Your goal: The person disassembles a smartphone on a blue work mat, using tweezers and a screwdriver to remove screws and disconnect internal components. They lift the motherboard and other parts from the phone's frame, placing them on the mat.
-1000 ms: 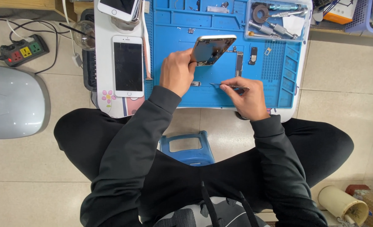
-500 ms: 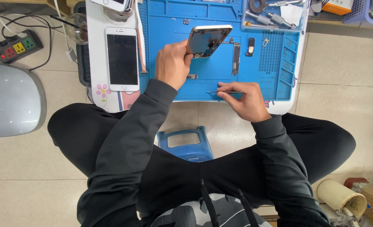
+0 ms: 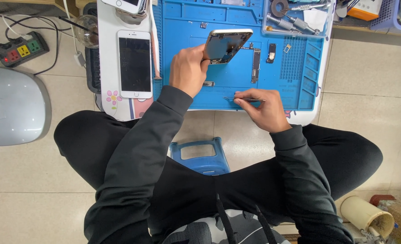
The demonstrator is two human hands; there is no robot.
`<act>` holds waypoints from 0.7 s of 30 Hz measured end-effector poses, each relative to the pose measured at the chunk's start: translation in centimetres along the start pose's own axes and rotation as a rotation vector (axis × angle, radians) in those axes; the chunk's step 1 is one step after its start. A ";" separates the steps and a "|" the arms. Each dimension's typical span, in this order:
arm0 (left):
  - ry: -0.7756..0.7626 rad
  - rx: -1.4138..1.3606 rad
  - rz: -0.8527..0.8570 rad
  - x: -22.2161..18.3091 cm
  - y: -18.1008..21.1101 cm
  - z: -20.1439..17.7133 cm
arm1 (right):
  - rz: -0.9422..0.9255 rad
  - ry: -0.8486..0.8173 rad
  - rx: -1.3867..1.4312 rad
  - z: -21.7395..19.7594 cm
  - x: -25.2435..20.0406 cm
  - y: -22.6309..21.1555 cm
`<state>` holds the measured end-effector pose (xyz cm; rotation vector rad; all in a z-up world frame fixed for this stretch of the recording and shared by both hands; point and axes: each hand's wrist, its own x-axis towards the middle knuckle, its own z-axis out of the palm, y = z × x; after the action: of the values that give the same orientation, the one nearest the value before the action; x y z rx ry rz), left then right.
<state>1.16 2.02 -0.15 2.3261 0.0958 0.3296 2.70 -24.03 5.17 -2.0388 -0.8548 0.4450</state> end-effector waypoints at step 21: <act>-0.049 0.030 -0.036 0.1 1.5 -1.7 | 0.039 0.315 0.101 0.9 3.0 -0.8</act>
<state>0.82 2.13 2.09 2.3572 0.1191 0.2550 4.00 -21.04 5.38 -1.9668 -0.5908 0.1767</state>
